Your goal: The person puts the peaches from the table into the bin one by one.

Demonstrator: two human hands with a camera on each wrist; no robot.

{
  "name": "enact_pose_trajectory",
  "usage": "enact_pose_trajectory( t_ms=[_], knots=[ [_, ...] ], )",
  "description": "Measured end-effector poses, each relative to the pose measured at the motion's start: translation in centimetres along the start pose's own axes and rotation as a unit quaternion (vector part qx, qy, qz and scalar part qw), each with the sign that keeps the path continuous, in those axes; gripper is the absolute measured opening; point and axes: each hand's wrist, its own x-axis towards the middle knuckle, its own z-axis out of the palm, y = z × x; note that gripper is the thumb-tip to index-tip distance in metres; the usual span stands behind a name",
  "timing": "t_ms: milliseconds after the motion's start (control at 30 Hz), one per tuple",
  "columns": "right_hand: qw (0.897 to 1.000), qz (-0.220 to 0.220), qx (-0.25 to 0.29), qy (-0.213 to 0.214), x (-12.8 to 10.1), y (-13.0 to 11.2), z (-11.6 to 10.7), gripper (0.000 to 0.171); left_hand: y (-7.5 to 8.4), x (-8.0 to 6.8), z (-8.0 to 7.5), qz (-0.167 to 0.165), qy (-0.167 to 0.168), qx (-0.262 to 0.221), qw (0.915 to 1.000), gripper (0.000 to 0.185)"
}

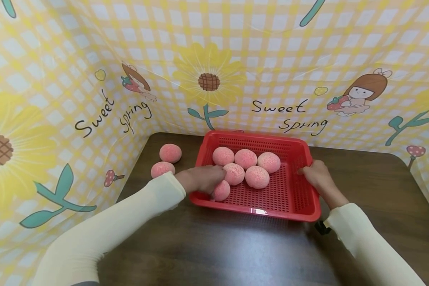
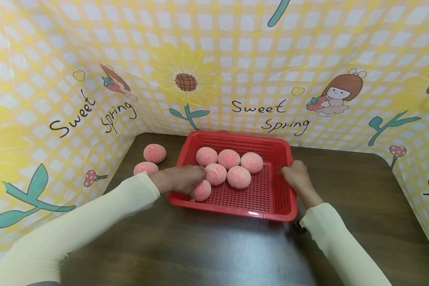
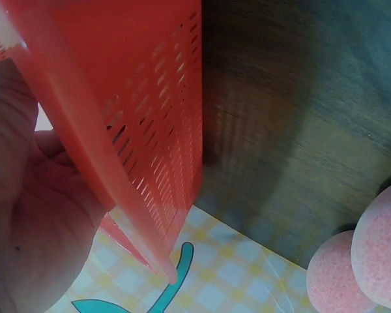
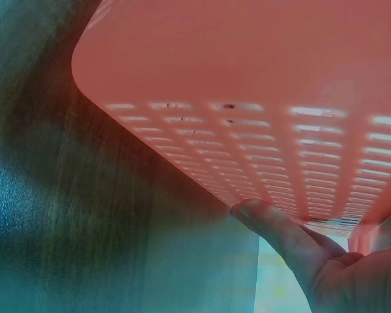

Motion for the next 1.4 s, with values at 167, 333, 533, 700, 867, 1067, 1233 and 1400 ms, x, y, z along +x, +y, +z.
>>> enact_pose_trajectory(
  t_ms=[167,333,533,700,867,1067,1233,1400],
  knots=[
    [1.000,-0.001,0.001,0.000,0.0,0.1,0.1,0.051,0.1,0.1,0.0,-0.023,-0.016,-0.016,0.9995,0.020],
    [1.000,-0.002,0.002,0.001,0.0,0.1,0.1,0.050,0.3,0.2,0.3,-0.038,-0.011,-0.003,0.9992,0.022],
    [1.000,0.000,0.001,0.001,0.0,0.1,0.1,0.051,0.1,0.0,0.6,-0.032,0.000,-0.017,0.9993,0.019],
    [1.000,0.000,0.003,-0.001,-0.2,0.0,0.1,0.052,0.0,-0.4,0.6,-0.017,0.005,-0.033,0.9993,0.013],
    [1.000,0.000,0.003,-0.001,-0.2,-0.1,0.1,0.051,0.2,-0.9,0.4,-0.013,0.002,-0.031,0.9994,0.013],
    [1.000,0.001,0.001,-0.004,0.0,0.1,0.0,0.053,0.6,-0.9,0.2,-0.017,0.003,-0.006,0.9998,0.014],
    [1.000,-0.003,0.003,-0.004,-0.1,0.2,0.0,0.053,0.5,-1.1,0.0,-0.011,0.005,-0.004,0.9999,0.015],
    [1.000,-0.001,0.005,-0.003,-0.1,0.0,0.0,0.052,-0.2,-1.7,-0.9,0.011,0.019,-0.011,0.9997,0.023]
  ],
)
